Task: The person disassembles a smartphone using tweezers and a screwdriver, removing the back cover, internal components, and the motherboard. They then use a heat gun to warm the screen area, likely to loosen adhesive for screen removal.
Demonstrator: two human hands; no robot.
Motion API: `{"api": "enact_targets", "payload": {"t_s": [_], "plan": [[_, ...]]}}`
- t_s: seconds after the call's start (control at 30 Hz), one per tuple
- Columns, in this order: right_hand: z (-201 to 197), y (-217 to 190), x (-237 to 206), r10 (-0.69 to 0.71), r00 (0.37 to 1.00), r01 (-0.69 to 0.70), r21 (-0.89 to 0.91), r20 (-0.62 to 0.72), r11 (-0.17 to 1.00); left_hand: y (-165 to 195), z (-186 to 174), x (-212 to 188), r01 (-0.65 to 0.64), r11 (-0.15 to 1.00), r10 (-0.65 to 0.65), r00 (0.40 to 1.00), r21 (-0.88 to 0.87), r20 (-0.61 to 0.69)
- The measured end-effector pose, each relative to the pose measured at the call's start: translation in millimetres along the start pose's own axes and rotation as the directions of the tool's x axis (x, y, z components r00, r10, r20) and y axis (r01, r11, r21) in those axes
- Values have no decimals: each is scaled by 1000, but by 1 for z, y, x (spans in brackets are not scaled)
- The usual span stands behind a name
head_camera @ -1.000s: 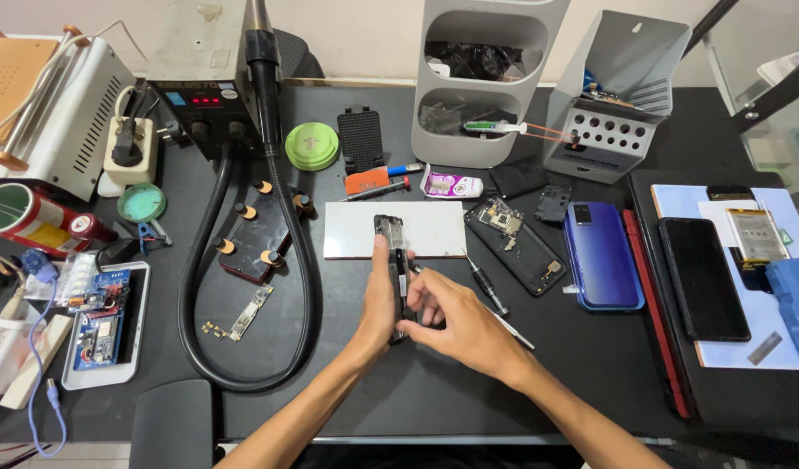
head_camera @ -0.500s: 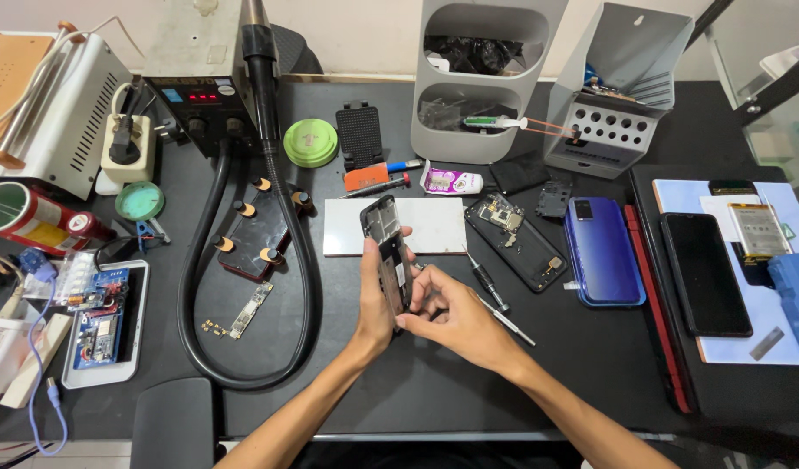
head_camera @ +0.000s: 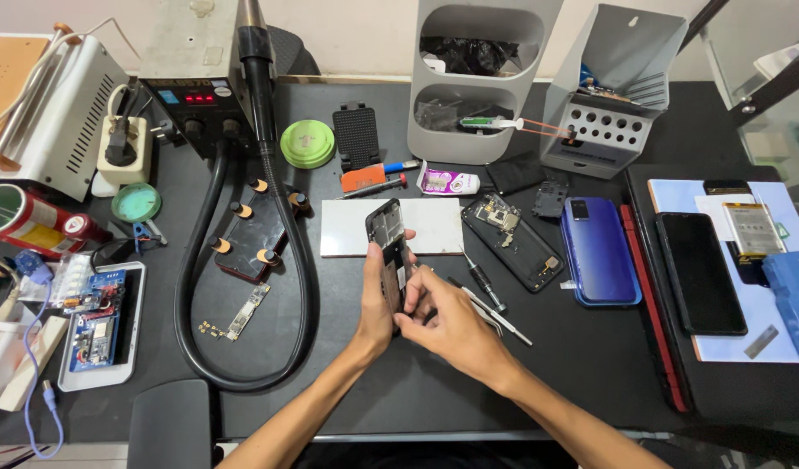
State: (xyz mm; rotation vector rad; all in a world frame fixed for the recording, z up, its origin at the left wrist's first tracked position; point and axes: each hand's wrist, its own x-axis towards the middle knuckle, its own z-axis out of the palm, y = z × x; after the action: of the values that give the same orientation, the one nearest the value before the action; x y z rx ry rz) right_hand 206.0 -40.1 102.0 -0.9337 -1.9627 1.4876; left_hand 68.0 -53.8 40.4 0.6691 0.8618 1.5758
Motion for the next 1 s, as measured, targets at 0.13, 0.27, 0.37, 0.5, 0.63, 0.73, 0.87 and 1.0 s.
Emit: {"api": "enact_targets", "payload": {"t_s": [0.13,0.27,0.37,0.5,0.63,0.73,0.87,1.0], "plan": [[5,1,-1,5,999,-7,-61,-33,998,-6,-3,2,-49,997,50,998,53,-30],[7,1,-1,-17,999,12,-94,-52,995,-5,-3,0,-73,960,113,985,271,-134],[8,1,-2,-25,998,18,-109,-58,994,-2,2,-1,-83,924,159,972,374,-176],[10,1,-4,-46,996,34,-152,-74,988,4,8,-5,-98,875,203,963,474,-176],[9,0,-5,-54,996,42,-161,-72,986,8,10,-4,-113,845,236,956,523,-173],[8,-2,-5,-58,997,47,-165,-60,985,8,11,-4,-87,849,218,956,520,-195],[7,-4,-4,-80,995,68,-178,-61,982,7,11,-2,-87,831,242,946,549,-216],[8,-6,-5,-99,993,82,-219,-68,972,6,11,-1,-43,837,212,944,545,-252]]}}
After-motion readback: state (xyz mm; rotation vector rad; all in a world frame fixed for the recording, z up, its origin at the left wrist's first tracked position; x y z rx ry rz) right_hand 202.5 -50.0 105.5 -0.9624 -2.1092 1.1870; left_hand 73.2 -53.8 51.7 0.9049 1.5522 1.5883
